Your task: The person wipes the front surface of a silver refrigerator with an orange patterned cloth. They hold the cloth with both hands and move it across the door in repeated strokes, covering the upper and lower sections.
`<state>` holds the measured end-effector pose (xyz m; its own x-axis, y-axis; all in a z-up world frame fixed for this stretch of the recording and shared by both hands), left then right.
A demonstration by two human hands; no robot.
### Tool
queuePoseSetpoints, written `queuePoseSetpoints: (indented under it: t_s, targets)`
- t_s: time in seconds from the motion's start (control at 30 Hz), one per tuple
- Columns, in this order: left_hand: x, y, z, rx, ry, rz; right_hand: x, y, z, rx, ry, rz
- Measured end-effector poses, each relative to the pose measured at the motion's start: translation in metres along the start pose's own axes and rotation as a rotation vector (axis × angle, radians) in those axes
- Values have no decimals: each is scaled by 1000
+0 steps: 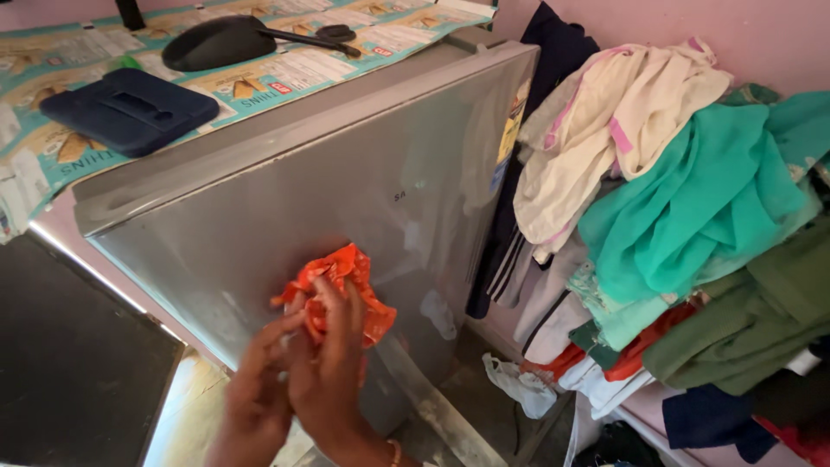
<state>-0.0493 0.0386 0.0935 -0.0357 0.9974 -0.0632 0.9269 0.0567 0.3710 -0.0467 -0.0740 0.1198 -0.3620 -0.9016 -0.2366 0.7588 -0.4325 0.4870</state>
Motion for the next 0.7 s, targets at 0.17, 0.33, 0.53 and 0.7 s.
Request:
queuePoseSetpoints:
  t_s: [0.17,0.33,0.53,0.7]
  targets:
    - [22,-9,-44,-97,616,-302,-17,-7,-8,515,-548,-44]
    - [9,-9,-110,-474,747,-637,-39,3,-12,735,-549,-99]
    - [4,24,-110,-657,824,-656,-57,52,10,881,-549,-150]
    - [11,46,-75,-701,914,-634,-39,73,24,801,-438,-270]
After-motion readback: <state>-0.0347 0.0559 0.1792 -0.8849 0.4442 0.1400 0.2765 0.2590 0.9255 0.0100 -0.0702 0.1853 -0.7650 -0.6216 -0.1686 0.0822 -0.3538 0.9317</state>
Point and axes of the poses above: each hand's wrist, its own y-axis towards the middle knuckle, its own x-axis out of the back of the hand, z = x × y, the point moved 6 cm from there along y, towards the middle knuckle, and after that the axes turned 11 degrees about -z, right-handed, at the moved point
